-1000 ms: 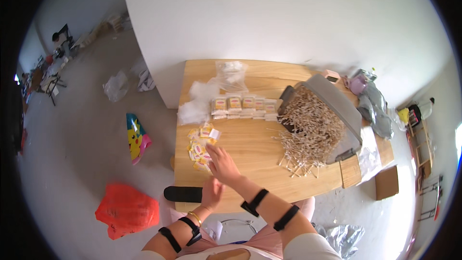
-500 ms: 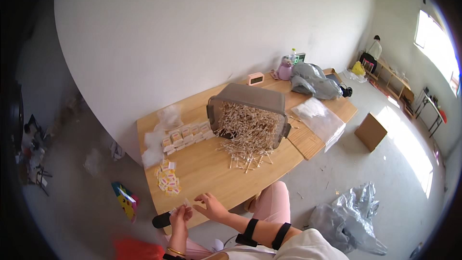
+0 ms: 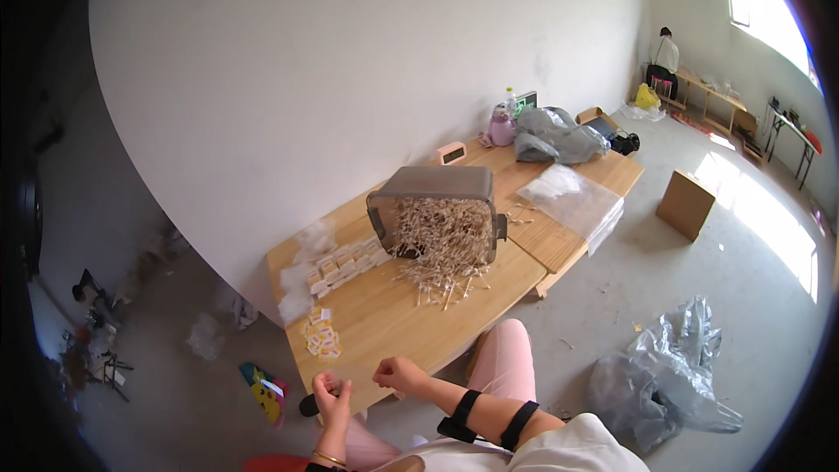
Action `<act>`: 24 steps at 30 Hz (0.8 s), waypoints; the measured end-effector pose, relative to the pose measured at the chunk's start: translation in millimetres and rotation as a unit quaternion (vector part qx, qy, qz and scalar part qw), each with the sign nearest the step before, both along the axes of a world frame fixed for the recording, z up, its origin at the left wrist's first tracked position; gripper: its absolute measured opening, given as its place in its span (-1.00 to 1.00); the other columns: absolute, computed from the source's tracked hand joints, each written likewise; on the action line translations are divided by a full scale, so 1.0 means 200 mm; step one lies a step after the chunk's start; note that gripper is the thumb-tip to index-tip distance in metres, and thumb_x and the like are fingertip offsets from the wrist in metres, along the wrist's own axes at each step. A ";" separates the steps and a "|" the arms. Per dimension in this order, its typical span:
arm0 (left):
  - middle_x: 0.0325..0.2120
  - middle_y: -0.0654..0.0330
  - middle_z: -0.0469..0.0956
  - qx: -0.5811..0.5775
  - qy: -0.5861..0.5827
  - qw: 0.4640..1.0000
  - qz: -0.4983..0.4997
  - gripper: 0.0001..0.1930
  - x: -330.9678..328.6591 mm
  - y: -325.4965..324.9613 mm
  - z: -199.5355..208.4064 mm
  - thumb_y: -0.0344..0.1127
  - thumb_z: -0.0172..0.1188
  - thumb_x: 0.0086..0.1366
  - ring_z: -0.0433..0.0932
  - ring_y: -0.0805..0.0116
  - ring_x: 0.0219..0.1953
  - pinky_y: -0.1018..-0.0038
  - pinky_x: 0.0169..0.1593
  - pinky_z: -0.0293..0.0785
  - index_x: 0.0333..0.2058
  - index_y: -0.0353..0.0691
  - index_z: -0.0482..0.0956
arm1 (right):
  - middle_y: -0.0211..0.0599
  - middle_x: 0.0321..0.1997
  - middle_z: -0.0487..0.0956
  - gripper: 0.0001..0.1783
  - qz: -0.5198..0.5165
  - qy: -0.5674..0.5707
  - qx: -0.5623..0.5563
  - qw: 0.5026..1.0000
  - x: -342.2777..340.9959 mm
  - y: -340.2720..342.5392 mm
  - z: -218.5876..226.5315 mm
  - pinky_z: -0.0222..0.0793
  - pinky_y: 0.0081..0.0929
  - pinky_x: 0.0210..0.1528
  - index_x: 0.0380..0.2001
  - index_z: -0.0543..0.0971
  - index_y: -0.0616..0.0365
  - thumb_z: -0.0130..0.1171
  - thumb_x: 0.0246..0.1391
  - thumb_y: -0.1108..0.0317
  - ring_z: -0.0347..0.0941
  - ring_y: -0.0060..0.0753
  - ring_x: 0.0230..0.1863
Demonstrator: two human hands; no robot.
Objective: Arranging cotton swabs and sealing them in small plastic bags using an impulse sealer.
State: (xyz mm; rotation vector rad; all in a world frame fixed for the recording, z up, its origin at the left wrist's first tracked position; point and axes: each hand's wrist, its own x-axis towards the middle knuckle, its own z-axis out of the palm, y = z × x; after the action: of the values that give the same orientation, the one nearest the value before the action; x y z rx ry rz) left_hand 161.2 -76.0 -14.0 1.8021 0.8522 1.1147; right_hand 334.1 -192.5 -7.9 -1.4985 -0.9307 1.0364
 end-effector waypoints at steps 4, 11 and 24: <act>-0.53 0.20 0.56 0.128 0.104 0.986 -0.034 -0.86 -0.04 -0.09 0.24 -0.39 0.36 0.17 0.54 0.20 -0.38 0.27 -0.20 0.41 -0.35 -0.25 0.57 | -0.29 -0.37 0.68 -0.74 -0.002 -0.051 -0.009 0.999 -0.01 -0.06 0.07 0.53 -0.46 -0.21 -0.26 0.64 0.26 0.27 0.19 0.23 0.62 -0.47 -0.30; -0.56 0.12 0.61 0.211 0.187 0.949 -0.142 -0.82 -0.03 -0.21 0.29 -0.28 0.31 0.26 0.61 0.11 -0.45 0.25 -0.35 0.44 -0.47 -0.23 0.62 | -0.20 -0.46 0.66 -0.75 0.010 -0.172 0.030 0.985 -0.14 -0.05 0.07 0.48 -0.33 -0.30 -0.35 0.61 0.17 0.31 0.09 0.19 0.61 -0.27 -0.40; -0.57 0.15 0.67 -0.105 0.162 0.947 -0.258 -0.76 0.00 -0.10 0.33 -0.28 0.27 0.32 0.65 0.50 -0.50 0.56 -0.37 0.51 -0.39 -0.38 0.67 | -0.15 -0.46 0.65 -0.72 0.029 -0.190 0.080 0.978 -0.09 -0.11 0.12 0.45 -0.25 -0.34 -0.40 0.59 0.15 0.31 0.09 0.14 0.59 -0.08 -0.41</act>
State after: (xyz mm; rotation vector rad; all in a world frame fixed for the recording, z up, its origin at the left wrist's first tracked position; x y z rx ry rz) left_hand 161.2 -96.9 51.6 1.8996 0.5982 0.3839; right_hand 316.9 -214.2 16.5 -1.5682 -1.3009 0.7048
